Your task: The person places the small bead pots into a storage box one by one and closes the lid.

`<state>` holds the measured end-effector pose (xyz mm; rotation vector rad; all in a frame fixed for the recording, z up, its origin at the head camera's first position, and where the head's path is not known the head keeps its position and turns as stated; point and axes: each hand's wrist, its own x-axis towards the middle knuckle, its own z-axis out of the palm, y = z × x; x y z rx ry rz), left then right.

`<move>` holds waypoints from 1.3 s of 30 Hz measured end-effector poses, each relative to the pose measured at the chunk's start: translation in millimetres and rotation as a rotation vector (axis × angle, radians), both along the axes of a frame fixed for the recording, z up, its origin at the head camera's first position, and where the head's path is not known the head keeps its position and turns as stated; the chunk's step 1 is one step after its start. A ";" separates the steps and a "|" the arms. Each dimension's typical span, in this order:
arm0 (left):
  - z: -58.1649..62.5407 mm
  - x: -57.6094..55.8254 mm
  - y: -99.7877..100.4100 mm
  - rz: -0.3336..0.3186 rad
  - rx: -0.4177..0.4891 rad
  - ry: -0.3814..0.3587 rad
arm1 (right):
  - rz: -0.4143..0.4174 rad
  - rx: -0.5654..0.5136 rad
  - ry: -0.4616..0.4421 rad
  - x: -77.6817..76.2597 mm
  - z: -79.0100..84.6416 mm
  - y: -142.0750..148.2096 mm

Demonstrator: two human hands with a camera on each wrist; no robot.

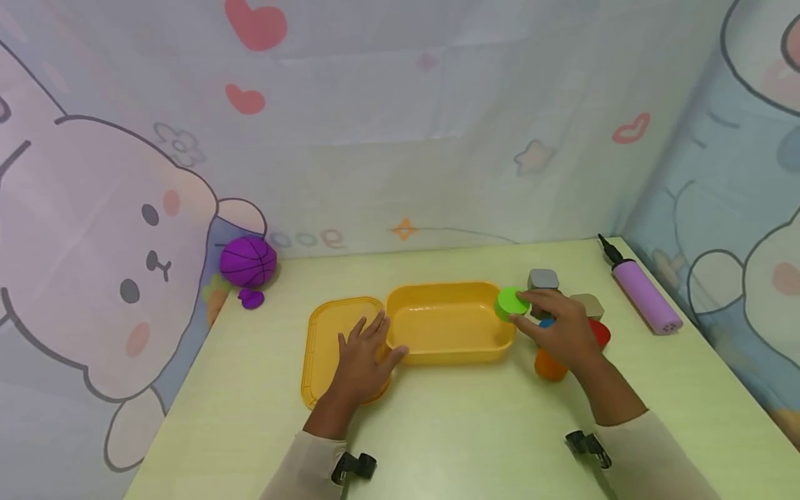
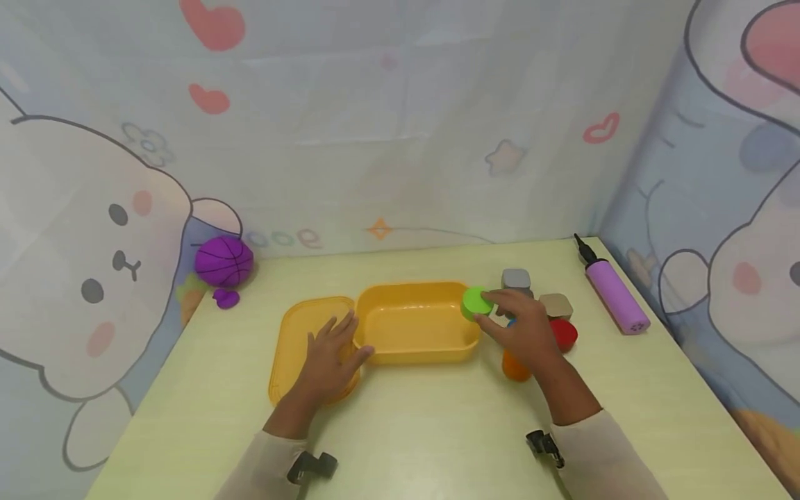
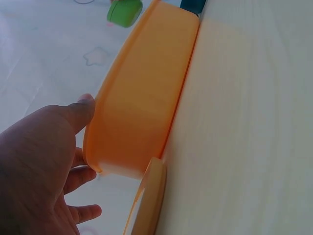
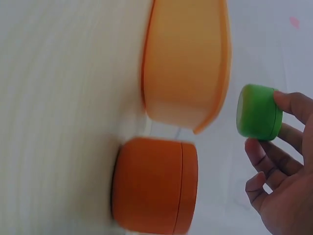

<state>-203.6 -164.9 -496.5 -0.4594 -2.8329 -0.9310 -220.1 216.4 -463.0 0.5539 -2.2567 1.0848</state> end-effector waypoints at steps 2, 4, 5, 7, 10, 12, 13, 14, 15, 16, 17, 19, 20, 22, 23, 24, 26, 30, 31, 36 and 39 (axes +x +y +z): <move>-1.6 1.5 -0.5 0.003 0.001 -0.003 | 0.003 0.003 0.018 -2.9 -1.5 -9.2; -2.1 2.8 -0.9 0.003 0.007 -0.003 | 0.018 0.003 0.033 -6.1 -0.9 -17.9; -2.2 3.1 -1.0 0.003 0.007 -0.003 | 0.023 0.007 0.033 -7.5 0.1 -22.2; -1.0 3.5 -1.1 0.001 0.013 0.002 | 0.033 0.027 0.026 -10.1 2.5 -31.2; 2.4 2.9 0.4 -0.009 0.025 0.002 | 0.042 0.062 -0.025 -11.7 7.9 -45.1; 3.8 1.4 1.6 -0.015 0.021 0.002 | 0.034 0.086 -0.070 -12.1 11.1 -53.8; 4.4 1.1 2.1 -0.017 0.023 -0.005 | 0.032 0.092 -0.101 -12.5 12.4 -57.9; 4.8 0.8 2.4 -0.016 0.020 -0.007 | 0.032 0.093 -0.133 -13.0 13.5 -62.1; 4.7 0.7 2.4 -0.015 0.016 -0.007 | 0.036 0.093 -0.162 -14.2 13.9 -66.3; 4.3 0.7 2.1 -0.011 0.012 -0.006 | 0.041 0.093 -0.192 -15.6 14.3 -70.6; 3.8 0.9 1.7 -0.006 0.013 -0.004 | 0.045 0.095 -0.220 -17.4 14.3 -74.7; 3.1 1.1 0.9 0.002 0.014 -0.002 | 0.058 0.095 -0.267 -22.0 13.2 -82.7; 2.6 1.2 0.6 0.005 0.014 0.000 | 0.064 0.098 -0.286 -24.5 12.4 -86.3; 1.6 0.8 0.0 0.009 0.010 0.000 | 0.069 0.099 -0.328 -29.2 10.9 -92.9; 1.5 0.7 -0.2 0.010 0.010 -0.001 | 0.065 0.106 -0.343 -32.0 9.8 -95.9; 1.4 0.6 -0.3 0.010 0.006 0.000 | 0.057 0.113 -0.359 -34.9 8.9 -98.8; 2.0 0.9 0.4 0.011 0.003 0.003 | 0.045 0.128 -0.393 -39.5 8.6 -103.5; 4.0 1.6 0.9 0.008 0.005 0.009 | 0.035 0.132 -0.462 -44.9 13.0 -113.7; 4.5 1.5 1.1 0.005 0.006 0.011 | 0.039 0.126 -0.476 -45.7 14.5 -116.3; 2.4 0.2 1.2 0.001 -0.008 0.017 | 0.062 0.097 -0.516 -53.0 15.5 -131.4; 2.0 0.7 1.7 0.004 -0.005 0.016 | 0.072 0.079 -0.531 -58.9 12.0 -140.5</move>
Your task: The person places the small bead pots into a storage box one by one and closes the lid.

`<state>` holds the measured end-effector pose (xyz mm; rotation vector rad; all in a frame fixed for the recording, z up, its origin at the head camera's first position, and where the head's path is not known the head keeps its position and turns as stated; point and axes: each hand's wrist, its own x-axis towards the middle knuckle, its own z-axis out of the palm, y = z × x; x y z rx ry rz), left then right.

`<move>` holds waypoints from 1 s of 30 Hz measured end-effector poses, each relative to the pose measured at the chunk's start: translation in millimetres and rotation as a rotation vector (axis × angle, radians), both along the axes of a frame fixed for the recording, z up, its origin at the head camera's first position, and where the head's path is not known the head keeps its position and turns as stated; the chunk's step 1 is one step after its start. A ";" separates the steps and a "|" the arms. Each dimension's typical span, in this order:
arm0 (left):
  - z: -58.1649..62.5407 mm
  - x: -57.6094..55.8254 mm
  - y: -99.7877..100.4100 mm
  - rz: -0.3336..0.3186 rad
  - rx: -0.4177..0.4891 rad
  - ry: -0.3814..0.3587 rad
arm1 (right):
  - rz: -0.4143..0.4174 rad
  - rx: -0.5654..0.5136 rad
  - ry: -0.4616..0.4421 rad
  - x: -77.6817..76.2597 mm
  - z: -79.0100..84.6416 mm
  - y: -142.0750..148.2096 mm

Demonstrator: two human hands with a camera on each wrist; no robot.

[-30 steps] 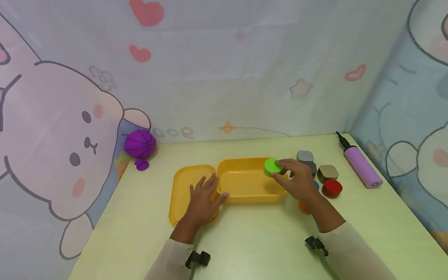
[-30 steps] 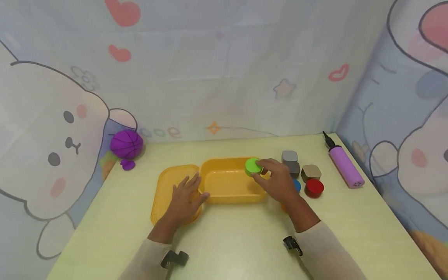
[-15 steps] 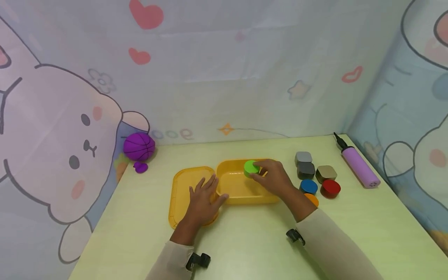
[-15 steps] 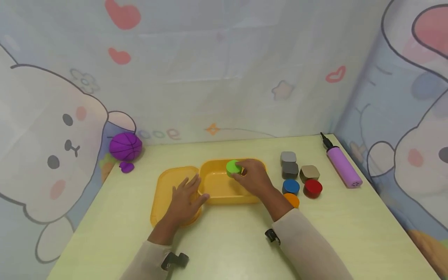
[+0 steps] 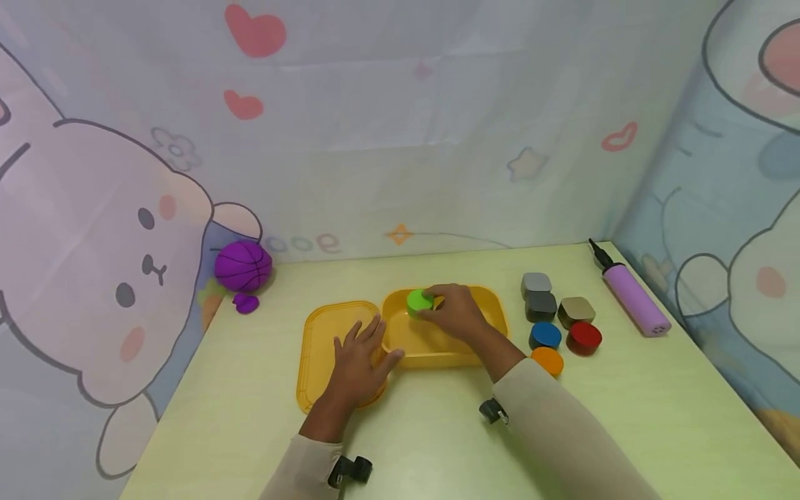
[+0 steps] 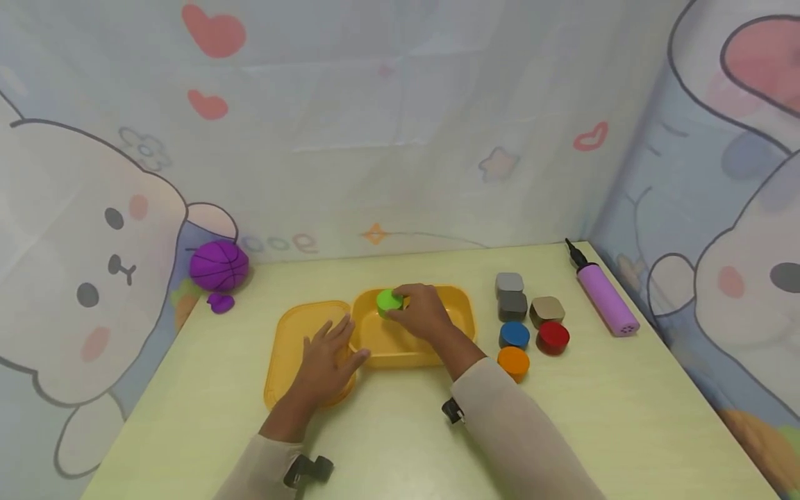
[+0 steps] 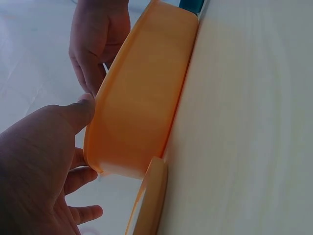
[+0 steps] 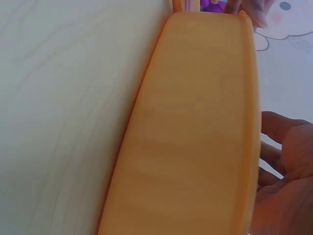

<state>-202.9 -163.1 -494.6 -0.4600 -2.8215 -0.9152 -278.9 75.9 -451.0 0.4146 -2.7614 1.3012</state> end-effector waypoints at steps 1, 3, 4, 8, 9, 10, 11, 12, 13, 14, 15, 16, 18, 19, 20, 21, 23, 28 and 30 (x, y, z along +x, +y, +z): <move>0.0 0.2 0.5 -0.001 0.004 0.001 | -0.001 -0.006 -0.006 -1.3 -1.4 -2.3; 0.4 0.1 1.5 -0.003 0.004 0.001 | -0.002 -0.025 -0.009 -3.5 -4.2 -5.9; 0.4 -0.1 1.8 -0.004 0.003 0.001 | -0.005 -0.036 -0.012 -4.6 -5.3 -7.5; 0.3 -0.6 1.5 -0.002 0.011 -0.004 | -0.001 -0.074 -0.019 -7.4 -7.8 -13.6; -0.2 -0.7 1.2 0.001 0.010 -0.006 | 0.000 -0.078 -0.024 -8.1 -8.2 -15.3; -0.7 -0.6 0.7 0.003 0.013 -0.007 | -0.002 -0.074 -0.029 -8.9 -8.7 -17.1; -1.2 -0.7 0.5 0.005 0.015 -0.010 | -0.002 -0.067 -0.032 -9.5 -9.1 -18.6; -2.1 -0.9 0.1 0.005 0.016 -0.009 | -0.006 -0.052 -0.034 -10.4 -9.8 -19.9; -3.0 -1.2 0.1 0.004 0.018 -0.009 | -0.011 -0.039 -0.042 -10.8 -10.5 -20.7; -3.5 -1.3 0.4 0.001 0.021 -0.010 | -0.015 -0.025 -0.053 -10.9 -11.2 -21.3; -3.0 -1.1 -0.4 -0.001 0.031 -0.013 | -0.016 -0.007 -0.065 -11.9 -10.8 -23.3; -2.8 -1.4 -1.3 -0.005 0.036 -0.012 | -0.017 0.010 -0.071 -12.8 -10.5 -24.9; -2.3 -2.1 -2.2 -0.011 0.040 -0.009 | -0.021 0.036 -0.088 -14.1 -9.9 -27.6; -2.5 -2.7 -1.6 -0.015 0.035 -0.008 | -0.024 0.040 -0.092 -14.1 -10.2 -27.6; -2.6 -3.2 -1.0 -0.017 0.032 -0.004 | -0.023 0.042 -0.094 -14.6 -10.9 -27.8; -3.1 -3.8 -0.9 -0.017 0.027 0.000 | -0.022 0.045 -0.092 -15.2 -11.7 -28.2; -3.7 -4.4 -1.0 -0.012 0.020 0.003 | -0.015 0.037 -0.093 -16.0 -14.1 -29.0; -4.7 -3.4 -2.3 -0.004 0.028 -0.003 | 0.007 0.017 -0.107 -18.2 -21.3 -30.0; -4.5 -3.4 -1.9 -0.008 0.030 -0.002 | 0.007 0.014 -0.113 -18.9 -22.7 -29.1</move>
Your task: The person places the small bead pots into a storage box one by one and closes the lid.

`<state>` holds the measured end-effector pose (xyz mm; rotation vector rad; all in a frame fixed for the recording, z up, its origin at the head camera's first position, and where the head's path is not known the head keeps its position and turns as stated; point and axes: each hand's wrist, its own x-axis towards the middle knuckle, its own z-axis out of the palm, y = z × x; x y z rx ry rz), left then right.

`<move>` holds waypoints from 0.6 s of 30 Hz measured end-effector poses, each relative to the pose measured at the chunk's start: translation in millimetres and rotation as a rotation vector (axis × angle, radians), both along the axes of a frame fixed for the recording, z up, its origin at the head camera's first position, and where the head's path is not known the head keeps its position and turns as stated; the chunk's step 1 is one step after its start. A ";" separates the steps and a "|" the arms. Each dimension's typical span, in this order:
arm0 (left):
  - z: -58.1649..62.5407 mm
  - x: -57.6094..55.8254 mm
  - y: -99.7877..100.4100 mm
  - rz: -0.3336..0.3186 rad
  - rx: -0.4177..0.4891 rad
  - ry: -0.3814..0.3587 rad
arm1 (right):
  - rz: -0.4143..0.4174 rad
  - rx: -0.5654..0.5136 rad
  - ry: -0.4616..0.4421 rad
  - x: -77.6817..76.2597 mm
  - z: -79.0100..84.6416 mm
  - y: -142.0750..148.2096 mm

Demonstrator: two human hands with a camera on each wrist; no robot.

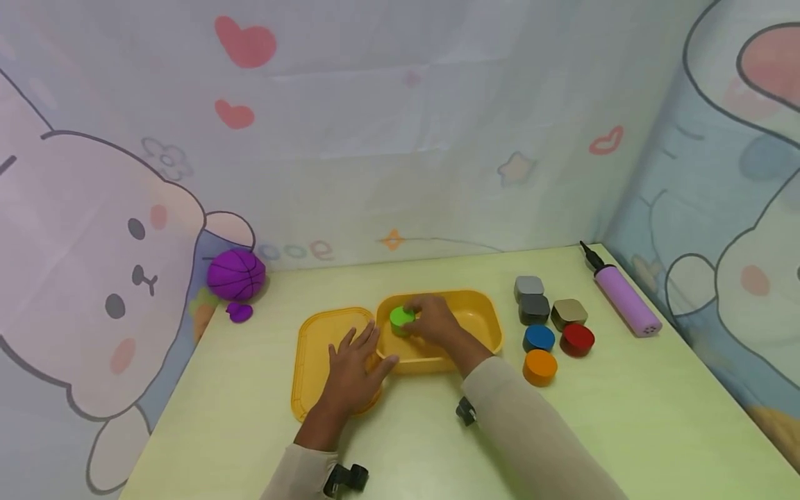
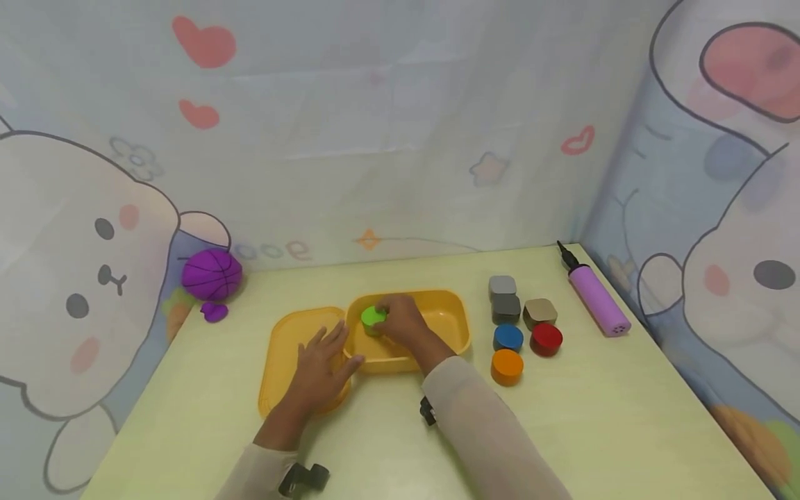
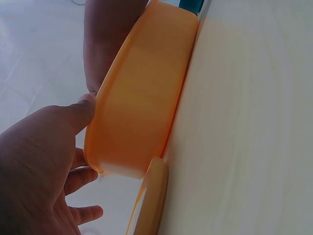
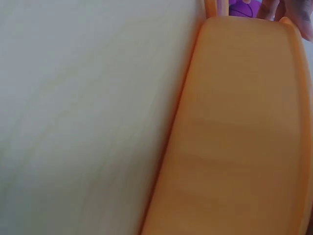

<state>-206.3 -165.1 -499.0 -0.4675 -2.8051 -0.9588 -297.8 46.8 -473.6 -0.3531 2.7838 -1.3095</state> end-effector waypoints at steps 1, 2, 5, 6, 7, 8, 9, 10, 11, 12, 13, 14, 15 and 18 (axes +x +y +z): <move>-0.2 0.5 -0.4 -0.001 0.001 -0.002 | 0.001 -0.003 -0.001 0.6 -0.6 -0.5; -0.4 0.8 -0.6 -0.002 0.000 0.001 | 0.002 0.002 0.004 0.6 -1.3 -0.7; -0.2 0.6 -0.2 -0.002 -0.006 -0.002 | 0.006 -0.003 0.012 0.5 -2.0 -0.9; -0.1 0.4 0.0 -0.003 -0.009 -0.004 | 0.009 -0.006 0.014 0.5 -2.3 -1.0; 0.4 0.5 0.1 -0.002 -0.008 -0.009 | 0.013 -0.008 0.015 0.2 -2.8 -1.0; 0.6 0.9 0.1 -0.002 -0.010 -0.007 | 0.018 -0.012 0.011 0.1 -3.1 -1.2; 0.6 1.3 -0.1 -0.002 -0.012 -0.007 | 0.023 -0.017 0.006 0.2 -3.6 -1.5; 0.7 1.8 -0.1 -0.002 -0.011 -0.011 | 0.028 -0.020 0.004 0.2 -4.2 -1.4; 0.9 2.1 -0.1 -0.002 -0.009 -0.012 | 0.033 -0.023 0.002 0.3 -4.5 -1.5; 0.8 2.2 0.0 -0.003 -0.009 -0.012 | 0.037 -0.027 0.003 0.2 -5.2 -1.4; 0.9 2.3 0.2 -0.003 -0.009 -0.011 | 0.043 -0.029 0.004 0.1 -5.7 -1.3; 0.8 2.2 0.5 -0.003 -0.010 -0.008 | 0.049 -0.030 0.007 0.1 -6.0 -1.2; 0.8 2.1 0.7 -0.002 -0.011 -0.009 | 0.056 -0.034 0.007 0.0 -6.3 -1.0; 0.8 1.9 0.8 0.003 -0.013 -0.014 | 0.079 -0.039 -0.003 0.3 -6.2 -0.8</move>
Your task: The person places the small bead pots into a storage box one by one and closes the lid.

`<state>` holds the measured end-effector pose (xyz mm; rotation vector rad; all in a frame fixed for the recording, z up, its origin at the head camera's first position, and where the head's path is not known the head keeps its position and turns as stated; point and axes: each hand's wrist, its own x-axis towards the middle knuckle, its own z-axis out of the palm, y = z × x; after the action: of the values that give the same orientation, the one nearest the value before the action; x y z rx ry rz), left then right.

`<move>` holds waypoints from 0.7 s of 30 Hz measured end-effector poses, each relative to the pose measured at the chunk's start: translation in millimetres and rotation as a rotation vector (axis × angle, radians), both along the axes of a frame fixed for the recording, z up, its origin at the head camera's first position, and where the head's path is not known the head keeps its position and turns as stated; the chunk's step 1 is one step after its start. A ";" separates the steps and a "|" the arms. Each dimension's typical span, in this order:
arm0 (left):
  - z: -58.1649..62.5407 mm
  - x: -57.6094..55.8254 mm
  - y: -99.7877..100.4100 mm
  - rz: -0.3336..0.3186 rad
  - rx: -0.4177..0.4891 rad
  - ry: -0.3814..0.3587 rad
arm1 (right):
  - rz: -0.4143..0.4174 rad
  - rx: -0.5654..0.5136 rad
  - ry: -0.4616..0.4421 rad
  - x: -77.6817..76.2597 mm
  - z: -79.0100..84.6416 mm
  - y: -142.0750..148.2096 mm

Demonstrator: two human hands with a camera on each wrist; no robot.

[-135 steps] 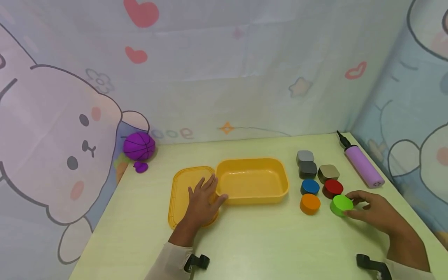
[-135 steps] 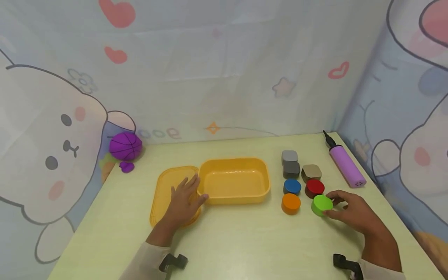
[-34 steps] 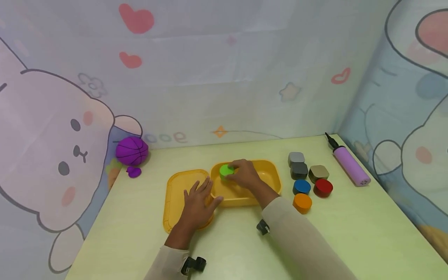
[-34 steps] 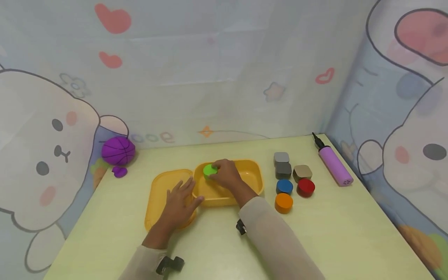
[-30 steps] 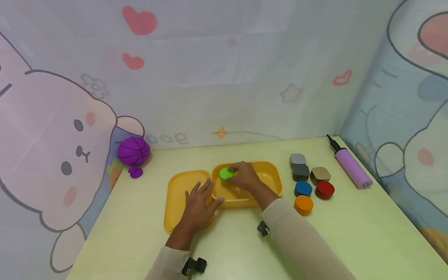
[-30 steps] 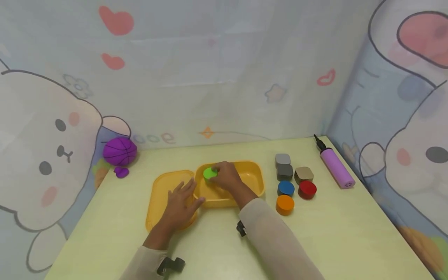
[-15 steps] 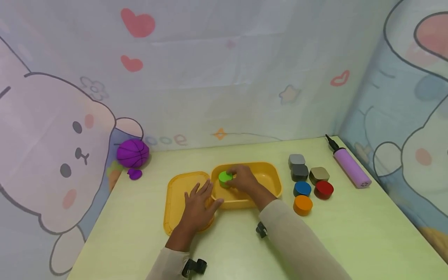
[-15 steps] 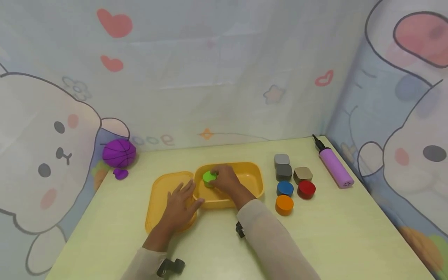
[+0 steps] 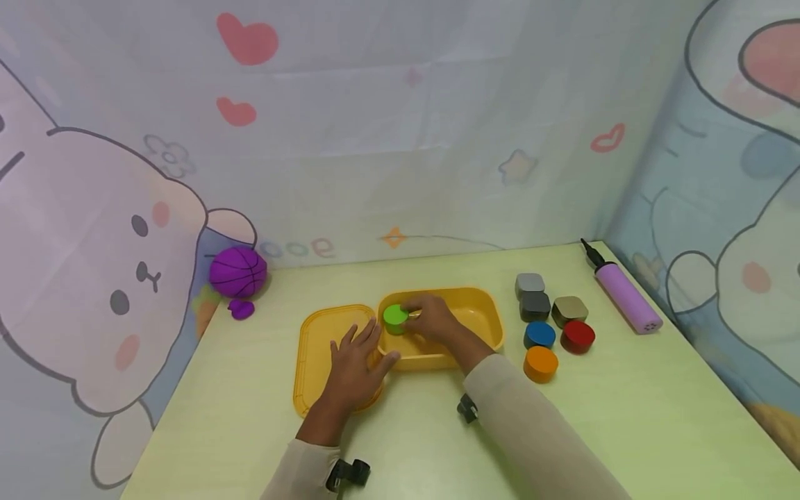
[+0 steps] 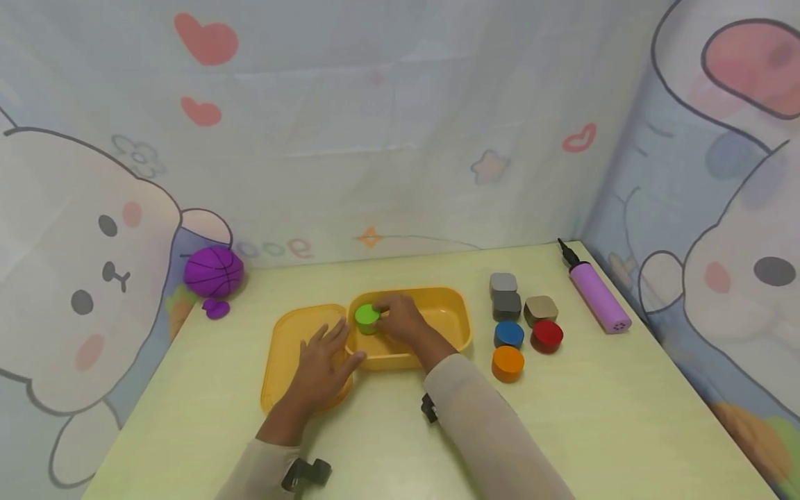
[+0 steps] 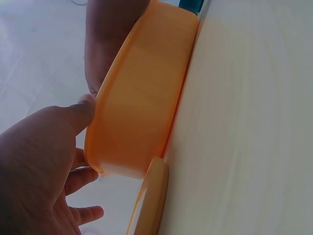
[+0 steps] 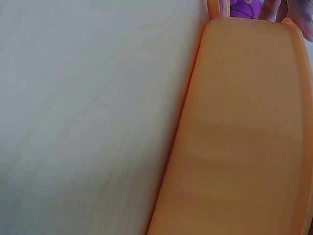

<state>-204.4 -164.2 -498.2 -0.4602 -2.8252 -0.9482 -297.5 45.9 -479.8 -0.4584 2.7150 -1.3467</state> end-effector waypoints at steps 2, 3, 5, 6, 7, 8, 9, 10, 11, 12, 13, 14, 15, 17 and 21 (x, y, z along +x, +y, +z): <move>0.7 -0.2 0.3 0.001 -0.003 0.001 | 0.014 -0.003 -0.010 0.2 0.8 0.8; 0.7 -0.4 0.2 0.002 -0.006 -0.001 | 0.019 -0.002 -0.014 0.5 1.4 1.4; 0.8 -0.8 0.2 0.002 -0.008 -0.004 | 0.024 0.008 -0.018 0.6 2.4 3.4; 0.9 -0.9 0.3 0.000 -0.008 -0.002 | 0.023 0.011 -0.021 1.2 3.6 4.9; 0.5 -0.9 0.2 0.001 -0.008 0.001 | 0.022 0.012 -0.027 2.0 4.8 6.7; 0.2 -0.8 0.3 0.000 -0.008 0.004 | 0.020 0.002 -0.040 3.0 6.3 9.0; -0.1 -0.9 0.2 0.000 -0.007 0.001 | 0.017 -0.008 -0.051 4.0 7.9 11.5; -0.3 -0.7 0.0 -0.001 -0.006 0.005 | 0.014 -0.025 -0.061 5.1 9.6 14.3; -0.4 -0.5 -0.2 -0.001 -0.005 0.008 | 0.012 -0.038 -0.065 6.0 11.2 17.3; -0.4 -0.5 -0.4 -0.001 -0.006 0.010 | 0.009 -0.057 -0.072 7.6 13.1 20.4; -0.2 -0.5 -0.5 -0.001 -0.007 0.010 | 0.009 -0.073 -0.071 8.8 14.6 23.8; 0.1 -0.5 -0.6 -0.001 -0.008 0.010 | 0.012 -0.089 -0.070 10.4 16.2 27.2; 0.3 -0.5 -0.7 -0.001 -0.009 0.011 | 0.016 -0.094 -0.063 11.9 17.9 30.7; 0.7 -0.8 -0.8 0.001 -0.010 0.010 | 0.024 -0.101 -0.044 15.5 20.8 38.2; 0.4 -1.0 -0.6 0.001 -0.013 0.005 | 0.032 -0.123 -0.006 22.1 24.7 54.7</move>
<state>-205.4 -164.9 -497.7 -0.4618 -2.8281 -0.9283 -275.4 100.7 -455.1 -0.5041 2.6175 -1.5104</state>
